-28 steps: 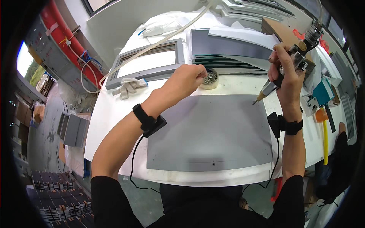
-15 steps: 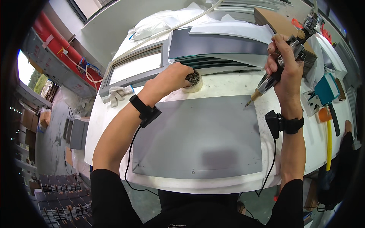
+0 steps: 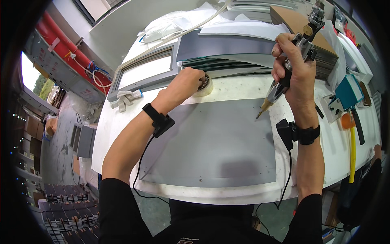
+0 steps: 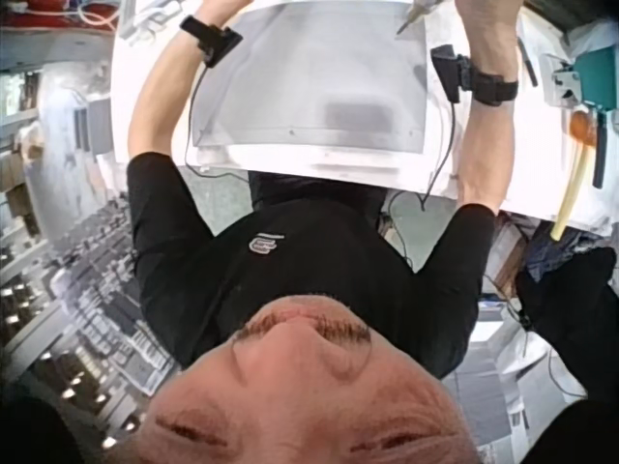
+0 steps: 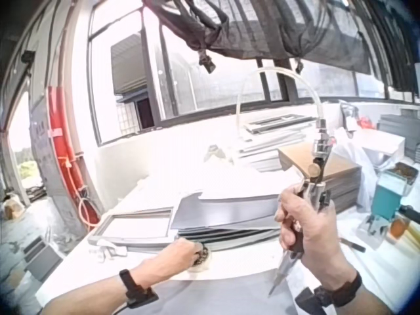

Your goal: The recorder uses a pneumatic screwdriver to assemble screws into a panel, walks to a storage area to retrieve or inspect more panels, and cleans them with a cloth.

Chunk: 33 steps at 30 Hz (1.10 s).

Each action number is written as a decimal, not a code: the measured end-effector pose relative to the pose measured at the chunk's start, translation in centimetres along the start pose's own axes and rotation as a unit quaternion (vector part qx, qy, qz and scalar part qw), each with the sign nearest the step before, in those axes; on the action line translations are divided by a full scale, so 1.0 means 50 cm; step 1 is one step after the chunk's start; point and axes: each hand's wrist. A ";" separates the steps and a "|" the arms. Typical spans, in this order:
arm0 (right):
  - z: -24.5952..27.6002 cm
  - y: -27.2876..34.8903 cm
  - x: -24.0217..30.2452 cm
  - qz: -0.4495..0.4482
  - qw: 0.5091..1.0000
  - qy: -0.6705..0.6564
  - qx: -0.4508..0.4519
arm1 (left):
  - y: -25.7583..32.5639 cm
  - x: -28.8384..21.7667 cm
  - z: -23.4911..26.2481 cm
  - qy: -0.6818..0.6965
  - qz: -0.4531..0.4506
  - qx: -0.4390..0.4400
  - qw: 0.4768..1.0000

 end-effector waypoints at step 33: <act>-0.062 0.081 0.002 -0.052 0.995 0.021 0.084 | 0.300 -0.124 0.001 0.149 0.033 -0.029 0.988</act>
Point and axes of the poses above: each hand's wrist, its own y-axis away from the middle knuckle, its own z-axis out of the back of the hand, x = y × z, and after that the axes turned 1 degree about -x, right-handed
